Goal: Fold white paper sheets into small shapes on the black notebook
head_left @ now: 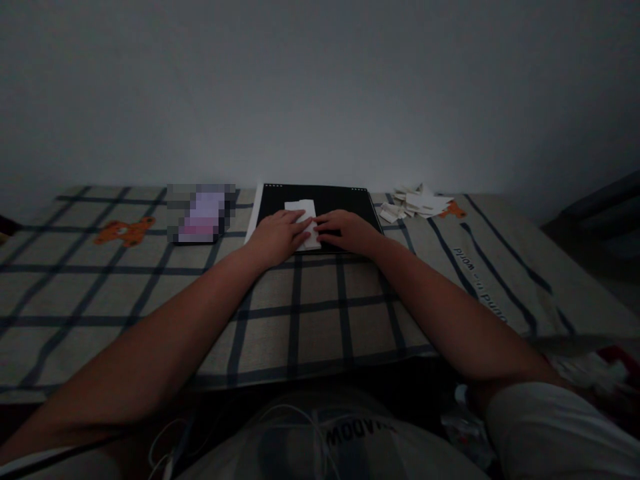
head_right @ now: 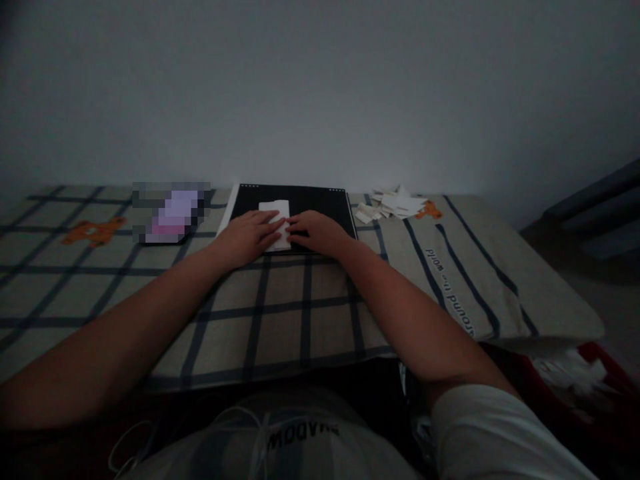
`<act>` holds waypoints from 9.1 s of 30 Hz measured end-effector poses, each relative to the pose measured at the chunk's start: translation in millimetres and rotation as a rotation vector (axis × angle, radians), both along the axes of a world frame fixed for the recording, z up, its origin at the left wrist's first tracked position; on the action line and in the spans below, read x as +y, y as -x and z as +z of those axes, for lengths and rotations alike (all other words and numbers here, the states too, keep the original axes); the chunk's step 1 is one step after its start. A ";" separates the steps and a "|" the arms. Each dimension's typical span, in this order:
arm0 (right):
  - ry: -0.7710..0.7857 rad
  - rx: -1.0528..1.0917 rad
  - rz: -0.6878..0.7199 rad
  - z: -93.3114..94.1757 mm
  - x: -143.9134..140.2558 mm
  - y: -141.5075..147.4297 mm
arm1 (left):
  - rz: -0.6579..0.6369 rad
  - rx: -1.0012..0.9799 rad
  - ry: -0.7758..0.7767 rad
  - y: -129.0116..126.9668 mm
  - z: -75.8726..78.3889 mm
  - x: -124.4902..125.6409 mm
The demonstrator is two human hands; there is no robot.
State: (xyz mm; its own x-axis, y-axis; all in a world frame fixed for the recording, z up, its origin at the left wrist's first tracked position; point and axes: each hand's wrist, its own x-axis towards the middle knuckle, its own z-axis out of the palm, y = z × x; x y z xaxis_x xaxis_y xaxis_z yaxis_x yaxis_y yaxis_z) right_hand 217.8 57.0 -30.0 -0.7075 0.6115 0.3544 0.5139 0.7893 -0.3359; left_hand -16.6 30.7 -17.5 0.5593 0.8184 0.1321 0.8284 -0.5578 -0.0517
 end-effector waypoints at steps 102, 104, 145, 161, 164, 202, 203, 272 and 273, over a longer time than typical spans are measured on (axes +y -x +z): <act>-0.051 0.011 -0.059 -7.0 7.1 0.7 | -0.067 -0.071 0.041 9.4 14.5 13.3; -0.053 0.021 -0.058 -8.4 7.7 0.2 | -0.056 -0.062 0.050 8.8 14.1 14.1; -0.055 -0.005 -0.065 -9.0 7.4 -2.8 | 0.019 0.033 0.215 -0.9 11.9 2.3; -0.103 -0.026 -0.136 -7.7 7.3 -2.7 | -0.359 -0.106 0.061 4.0 24.1 -9.2; -0.122 -0.014 -0.219 -7.3 6.8 -4.7 | -0.356 -0.104 0.056 5.0 24.5 -10.3; 0.102 -0.114 -0.386 20.6 -14.6 0.0 | -0.263 -0.220 0.097 22.7 12.3 6.4; 0.116 -0.120 -0.330 21.2 -15.3 -0.4 | -0.260 -0.223 0.112 23.4 12.4 7.2; -0.119 -0.232 -0.044 10.7 -10.5 13.2 | 0.122 -0.522 0.021 13.1 8.6 4.3; -0.113 -0.214 -0.033 9.8 -9.4 12.7 | 0.106 -0.554 0.026 12.5 9.0 4.0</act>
